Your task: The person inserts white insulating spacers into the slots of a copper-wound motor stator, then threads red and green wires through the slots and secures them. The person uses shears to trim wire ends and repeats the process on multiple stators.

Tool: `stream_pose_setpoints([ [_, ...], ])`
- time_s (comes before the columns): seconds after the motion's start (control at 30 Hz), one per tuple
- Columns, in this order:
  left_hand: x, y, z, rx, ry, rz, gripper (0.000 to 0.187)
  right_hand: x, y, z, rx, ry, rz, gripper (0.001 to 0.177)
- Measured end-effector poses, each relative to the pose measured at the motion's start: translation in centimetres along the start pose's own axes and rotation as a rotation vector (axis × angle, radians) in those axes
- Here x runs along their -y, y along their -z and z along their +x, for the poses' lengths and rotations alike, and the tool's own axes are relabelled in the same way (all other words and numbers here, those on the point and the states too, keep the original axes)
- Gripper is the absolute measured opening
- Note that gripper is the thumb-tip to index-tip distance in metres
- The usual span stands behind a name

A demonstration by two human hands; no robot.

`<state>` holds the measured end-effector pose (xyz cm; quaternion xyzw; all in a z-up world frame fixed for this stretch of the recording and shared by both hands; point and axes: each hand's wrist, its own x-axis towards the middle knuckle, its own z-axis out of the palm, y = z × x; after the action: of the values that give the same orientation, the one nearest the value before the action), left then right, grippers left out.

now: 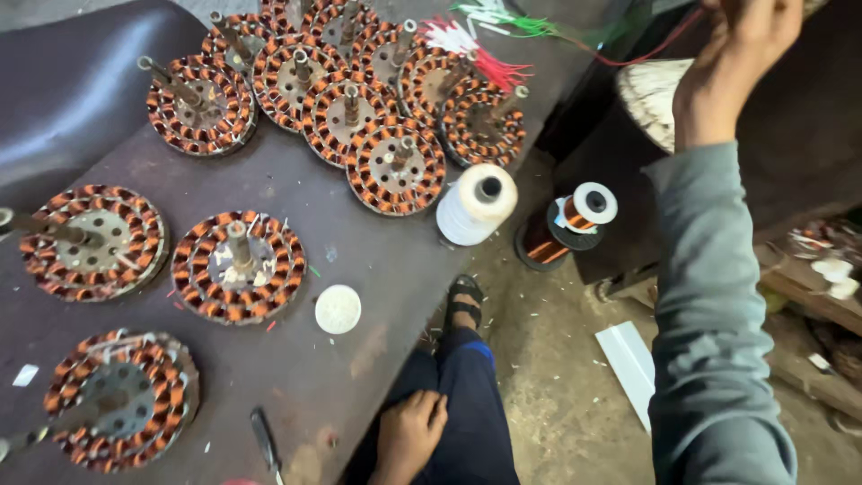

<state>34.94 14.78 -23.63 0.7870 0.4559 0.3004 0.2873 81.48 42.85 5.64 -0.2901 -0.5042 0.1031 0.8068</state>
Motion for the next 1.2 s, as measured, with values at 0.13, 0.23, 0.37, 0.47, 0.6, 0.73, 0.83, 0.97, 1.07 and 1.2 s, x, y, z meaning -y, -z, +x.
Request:
stream_pose_setpoints([
  [0.13,-0.3,0.4,-0.6,-0.018,-0.04,0.025,0.02,13.7,-2.4,-4.4,-0.005,-0.09,0.137,0.017],
  [0.23,-0.3,0.4,-0.8,-0.039,-0.069,0.058,0.02,22.3,-5.1,-9.5,-0.033,-0.237,0.16,0.016],
  [0.37,-0.7,0.8,-1.7,-0.019,-0.108,0.105,0.021,32.7,-10.2,-16.3,-0.061,-0.434,0.144,0.013],
  [0.47,-0.9,1.1,-2.2,-0.028,-0.134,0.116,0.02,39.8,-14.4,-21.1,0.053,-0.392,-0.002,0.012],
  [0.6,-0.5,1.3,-2.8,-0.029,-0.159,0.092,0.019,46.3,-18.3,-25.4,0.198,-0.252,-0.054,0.011],
  [0.73,-0.4,1.7,-3.6,-0.038,-0.16,0.012,0.016,49.9,-20.1,-27.6,0.273,-0.143,-0.051,0.01],
  [0.83,-0.1,2.3,-4.3,-0.017,-0.134,-0.064,0.012,51.8,-20.0,-28.7,0.302,-0.087,-0.057,0.011],
  [0.97,-0.6,3.4,-6.3,-0.033,-0.209,-0.101,0.014,53.5,-18.7,-30.1,0.334,-0.069,-0.073,0.012],
  [1.07,-4.5,5.7,-7.1,0.256,0.016,-0.13,0.023,53.6,-18.5,-30.6,0.348,-0.057,-0.048,0.014],
  [1.2,-13.6,13.0,-9.0,0.325,-0.388,-0.421,0.028,52.4,-19.7,-30.3,0.368,-0.016,0.037,0.017],
])
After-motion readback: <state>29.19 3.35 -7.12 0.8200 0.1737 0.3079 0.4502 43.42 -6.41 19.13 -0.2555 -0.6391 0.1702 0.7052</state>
